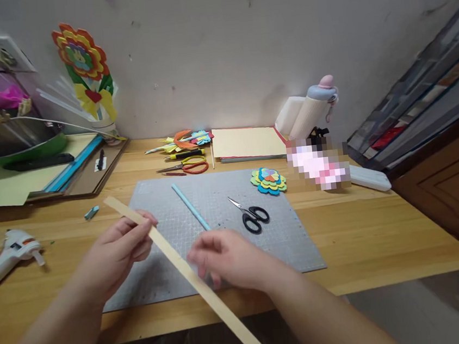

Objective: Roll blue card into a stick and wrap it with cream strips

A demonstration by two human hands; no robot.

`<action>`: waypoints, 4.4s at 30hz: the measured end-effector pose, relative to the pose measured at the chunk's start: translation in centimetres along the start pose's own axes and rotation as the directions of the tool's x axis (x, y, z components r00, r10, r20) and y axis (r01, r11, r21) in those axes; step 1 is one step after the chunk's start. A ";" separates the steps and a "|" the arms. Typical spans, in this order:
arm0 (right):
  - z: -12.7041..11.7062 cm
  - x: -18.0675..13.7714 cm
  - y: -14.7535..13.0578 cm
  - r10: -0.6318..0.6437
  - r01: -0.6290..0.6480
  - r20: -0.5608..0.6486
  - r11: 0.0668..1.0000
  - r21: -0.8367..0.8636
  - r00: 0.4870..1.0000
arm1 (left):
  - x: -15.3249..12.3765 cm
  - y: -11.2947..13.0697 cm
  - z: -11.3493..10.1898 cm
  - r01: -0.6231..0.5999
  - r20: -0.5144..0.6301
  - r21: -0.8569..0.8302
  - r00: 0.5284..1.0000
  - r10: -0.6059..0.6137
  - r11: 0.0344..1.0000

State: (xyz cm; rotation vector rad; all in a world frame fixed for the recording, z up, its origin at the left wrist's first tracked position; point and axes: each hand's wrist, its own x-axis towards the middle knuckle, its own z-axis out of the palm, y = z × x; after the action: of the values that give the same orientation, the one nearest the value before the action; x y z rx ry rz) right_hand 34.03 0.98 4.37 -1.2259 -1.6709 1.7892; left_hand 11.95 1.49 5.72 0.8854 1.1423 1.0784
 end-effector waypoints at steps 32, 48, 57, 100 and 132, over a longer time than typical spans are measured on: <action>3.2 -0.2 2.1 -0.198 0.065 -0.340 0.929 -0.365 0.919 | 0.5 -4.9 3.3 -0.028 0.336 0.413 0.933 -0.124 0.910; -4.8 -0.7 3.2 -0.202 -0.355 -0.575 0.615 -0.705 0.793 | 0.8 -4.2 2.9 -0.031 0.275 0.393 0.958 -0.085 0.919; -7.9 -0.7 5.3 -0.225 -0.345 -0.530 0.545 -0.764 0.818 | 0.5 -3.3 3.3 0.098 0.237 0.213 0.960 -0.148 0.972; -3.6 -4.1 0.6 -0.453 0.186 -0.013 0.392 -0.901 0.891 | 0.3 -2.8 2.1 0.172 0.421 0.137 0.881 -0.215 0.975; -3.5 -3.4 0.9 -0.548 0.240 0.049 0.283 -0.929 0.835 | 0.0 -3.1 2.2 0.287 0.472 -0.041 0.850 -0.235 0.957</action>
State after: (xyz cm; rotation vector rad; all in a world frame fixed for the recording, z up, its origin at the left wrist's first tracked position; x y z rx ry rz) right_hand 38.95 0.19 4.94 -1.1291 -2.5681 0.1917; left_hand 14.74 0.69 3.29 0.8150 0.7640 0.6472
